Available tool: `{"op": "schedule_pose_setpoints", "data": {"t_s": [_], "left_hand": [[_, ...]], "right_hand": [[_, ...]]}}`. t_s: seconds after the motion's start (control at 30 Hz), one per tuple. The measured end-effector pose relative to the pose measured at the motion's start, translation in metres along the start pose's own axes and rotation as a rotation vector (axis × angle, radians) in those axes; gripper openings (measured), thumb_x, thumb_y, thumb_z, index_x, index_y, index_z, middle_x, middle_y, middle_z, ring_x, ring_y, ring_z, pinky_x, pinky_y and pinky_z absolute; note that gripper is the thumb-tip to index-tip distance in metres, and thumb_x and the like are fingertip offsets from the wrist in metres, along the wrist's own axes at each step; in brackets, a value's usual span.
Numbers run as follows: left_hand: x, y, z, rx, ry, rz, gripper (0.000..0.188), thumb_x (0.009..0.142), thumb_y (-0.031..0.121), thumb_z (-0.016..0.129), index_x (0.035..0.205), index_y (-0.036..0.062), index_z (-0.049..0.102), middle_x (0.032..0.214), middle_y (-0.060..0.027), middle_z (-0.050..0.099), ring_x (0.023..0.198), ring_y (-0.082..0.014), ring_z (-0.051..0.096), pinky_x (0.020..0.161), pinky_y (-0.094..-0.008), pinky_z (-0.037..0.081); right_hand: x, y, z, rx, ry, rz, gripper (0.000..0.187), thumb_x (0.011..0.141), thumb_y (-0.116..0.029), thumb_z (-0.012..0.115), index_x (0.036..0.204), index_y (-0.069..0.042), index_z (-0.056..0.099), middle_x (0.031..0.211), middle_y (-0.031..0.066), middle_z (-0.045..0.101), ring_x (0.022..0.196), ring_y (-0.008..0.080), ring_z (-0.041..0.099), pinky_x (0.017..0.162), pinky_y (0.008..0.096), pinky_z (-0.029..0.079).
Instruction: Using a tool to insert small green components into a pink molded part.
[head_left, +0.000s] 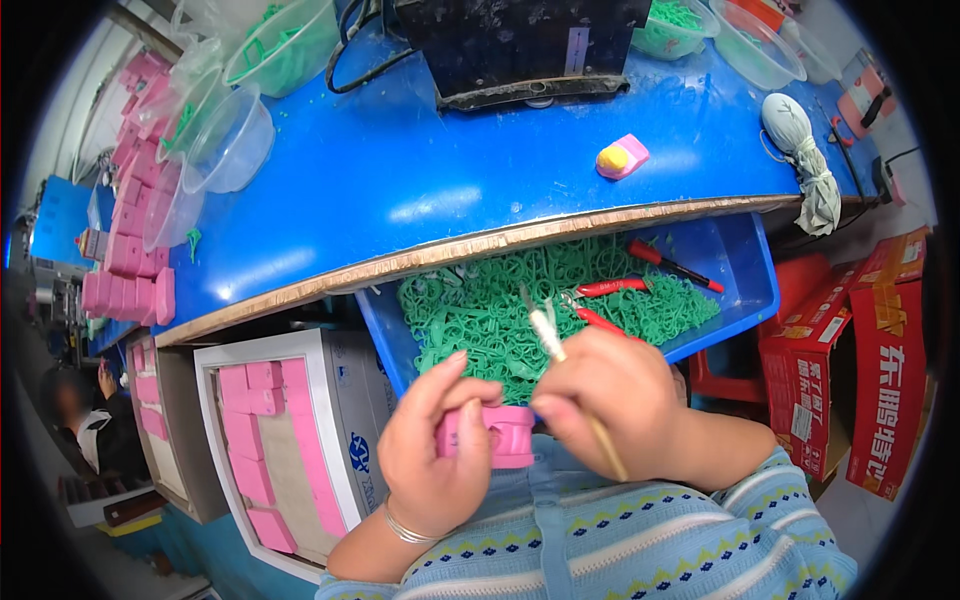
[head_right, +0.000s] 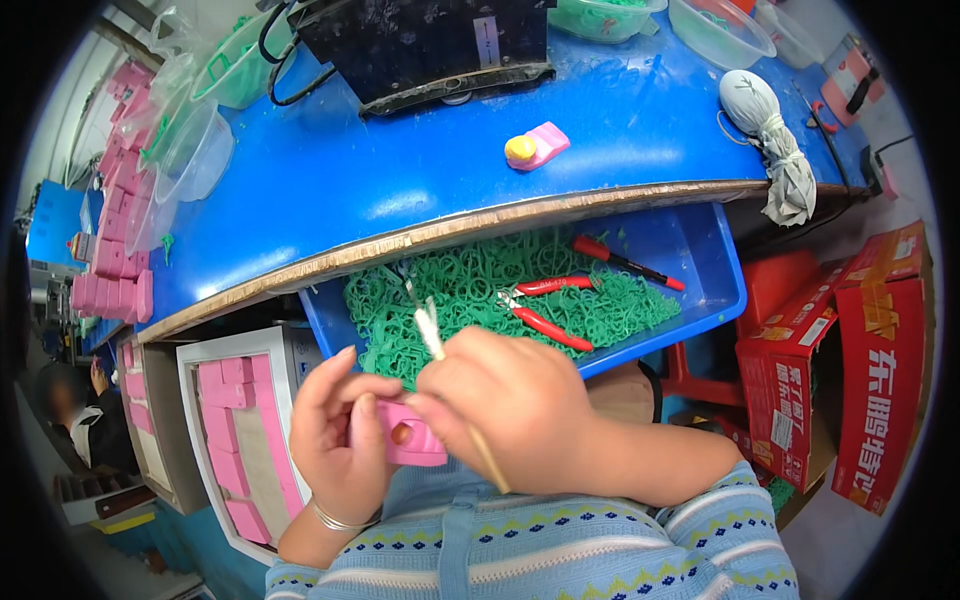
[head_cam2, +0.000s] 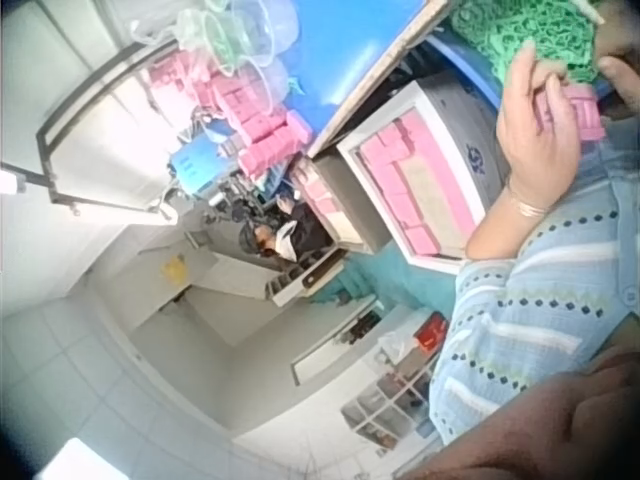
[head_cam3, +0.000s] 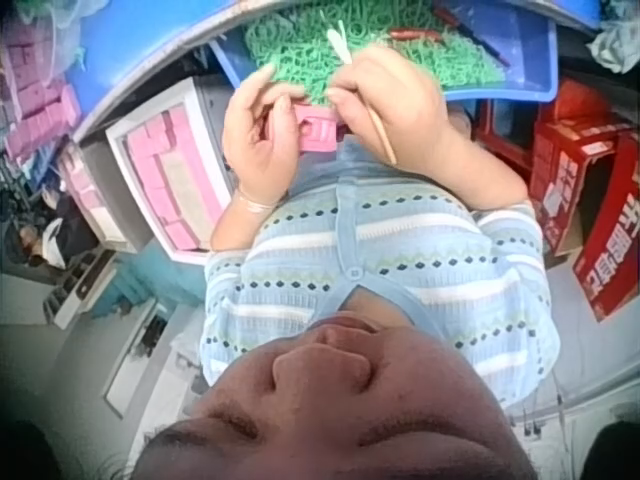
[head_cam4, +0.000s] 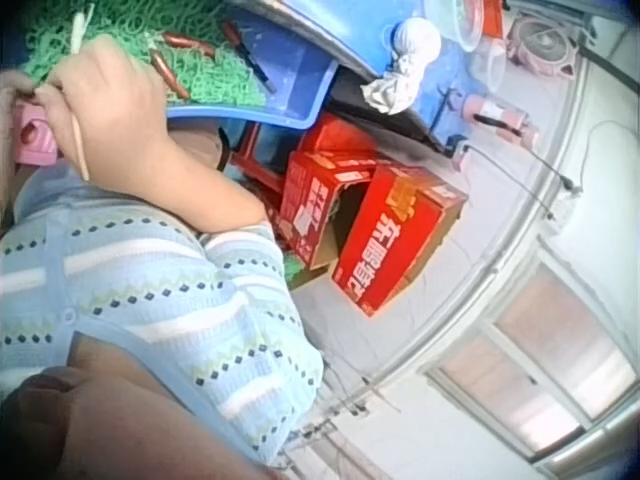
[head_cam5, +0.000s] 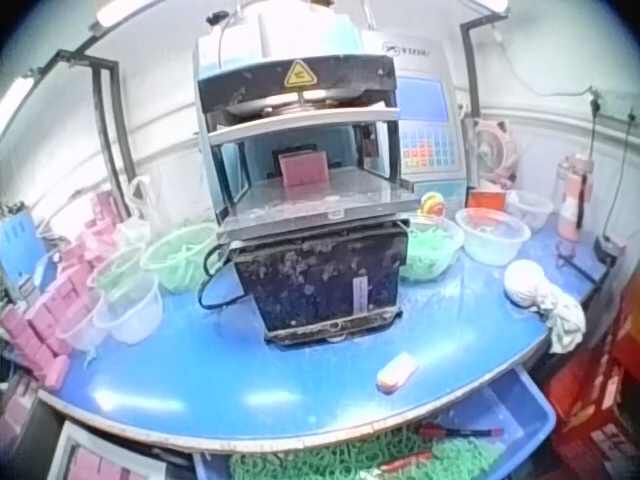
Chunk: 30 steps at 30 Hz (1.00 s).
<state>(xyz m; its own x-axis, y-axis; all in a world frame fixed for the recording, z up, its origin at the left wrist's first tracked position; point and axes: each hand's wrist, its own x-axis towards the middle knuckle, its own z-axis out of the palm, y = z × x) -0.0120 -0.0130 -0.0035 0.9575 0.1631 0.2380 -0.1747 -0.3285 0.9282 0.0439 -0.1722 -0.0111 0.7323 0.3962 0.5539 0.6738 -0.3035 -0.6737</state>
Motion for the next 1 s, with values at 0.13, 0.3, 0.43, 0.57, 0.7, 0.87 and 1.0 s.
{"op": "schedule_pose_setpoints", "data": {"t_s": [0.13, 0.3, 0.43, 0.57, 0.7, 0.87, 1.0], "left_hand": [[0.006, -0.014, -0.018, -0.138, 0.024, -0.129, 0.005, 0.082, -0.006, 0.058, 0.083, -0.0022, 0.055, 0.072, -0.0121, 0.063, 0.064, -0.0151, 0.061, 0.057, -0.0273, 0.049], [0.011, -0.022, -0.036, 0.061, -0.145, -0.089, 0.024, 0.088, 0.002, 0.054, 0.066, 0.0007, 0.045, 0.076, -0.012, 0.058, 0.065, -0.0173, 0.061, 0.056, -0.0279, 0.051], [0.006, -0.018, -0.03, -0.088, -0.083, -0.408, 0.014, 0.086, -0.005, 0.052, 0.1, -0.0024, 0.052, 0.089, -0.011, 0.058, 0.068, -0.0148, 0.063, 0.053, -0.0235, 0.052], [0.003, -0.026, -0.03, -0.022, -0.195, -0.388, 0.029, 0.084, -0.009, 0.05, 0.112, -0.0021, 0.049, 0.096, -0.0106, 0.056, 0.07, -0.0136, 0.064, 0.048, -0.0199, 0.051], [0.002, -0.032, -0.031, 0.08, -0.273, -0.275, 0.029, 0.083, -0.01, 0.051, 0.111, -0.0014, 0.05, 0.097, -0.0102, 0.056, 0.071, -0.0132, 0.064, 0.047, -0.0193, 0.05], [0.002, -0.033, -0.031, 0.1, -0.3, -0.239, 0.028, 0.083, -0.01, 0.052, 0.109, -0.0016, 0.052, 0.095, -0.0098, 0.056, 0.071, -0.0131, 0.064, 0.047, -0.0192, 0.05], [0.002, -0.03, -0.03, 0.089, -0.295, -0.262, 0.026, 0.082, -0.01, 0.054, 0.107, -0.0022, 0.053, 0.094, -0.0097, 0.057, 0.072, -0.0134, 0.064, 0.047, -0.0192, 0.05]], "right_hand": [[0.003, 0.01, -0.022, 0.238, 0.05, 0.099, 0.02, 0.081, -0.016, 0.063, 0.09, 0.0, 0.057, 0.076, 0.0095, 0.055, 0.061, 0.0262, 0.053, 0.053, 0.0345, 0.044], [-0.001, 0.023, -0.029, -0.067, -0.196, 0.204, 0.029, 0.08, -0.016, 0.065, 0.106, -0.005, 0.057, 0.09, 0.0143, 0.056, 0.074, 0.0282, 0.056, 0.064, 0.0379, 0.046], [0.002, 0.022, -0.021, -0.4, -0.152, 0.107, 0.036, 0.073, -0.017, 0.069, 0.105, -0.007, 0.057, 0.123, 0.017, 0.045, 0.113, 0.0364, 0.045, 0.096, 0.0489, 0.034], [0.004, 0.019, -0.026, -0.413, -0.211, -0.104, 0.039, 0.065, -0.014, 0.069, 0.103, -0.008, 0.061, 0.122, 0.0182, 0.047, 0.121, 0.0381, 0.043, 0.101, 0.0588, 0.029], [0.0, 0.024, -0.02, -0.36, -0.268, -0.141, 0.037, 0.066, -0.012, 0.068, 0.101, -0.006, 0.061, 0.116, 0.0176, 0.051, 0.12, 0.0385, 0.044, 0.1, 0.0572, 0.031], [-0.006, 0.027, -0.011, -0.424, -0.478, -0.136, 0.024, 0.071, -0.018, 0.056, 0.092, -0.007, 0.061, 0.062, 0.0037, 0.047, 0.062, 0.0228, 0.056, 0.058, 0.0368, 0.046], [-0.01, 0.041, 0.005, -0.602, -0.685, 0.057, 0.022, 0.071, -0.017, 0.056, 0.09, -0.008, 0.059, 0.07, 0.0071, 0.052, 0.066, 0.0231, 0.059, 0.055, 0.035, 0.047]]}}
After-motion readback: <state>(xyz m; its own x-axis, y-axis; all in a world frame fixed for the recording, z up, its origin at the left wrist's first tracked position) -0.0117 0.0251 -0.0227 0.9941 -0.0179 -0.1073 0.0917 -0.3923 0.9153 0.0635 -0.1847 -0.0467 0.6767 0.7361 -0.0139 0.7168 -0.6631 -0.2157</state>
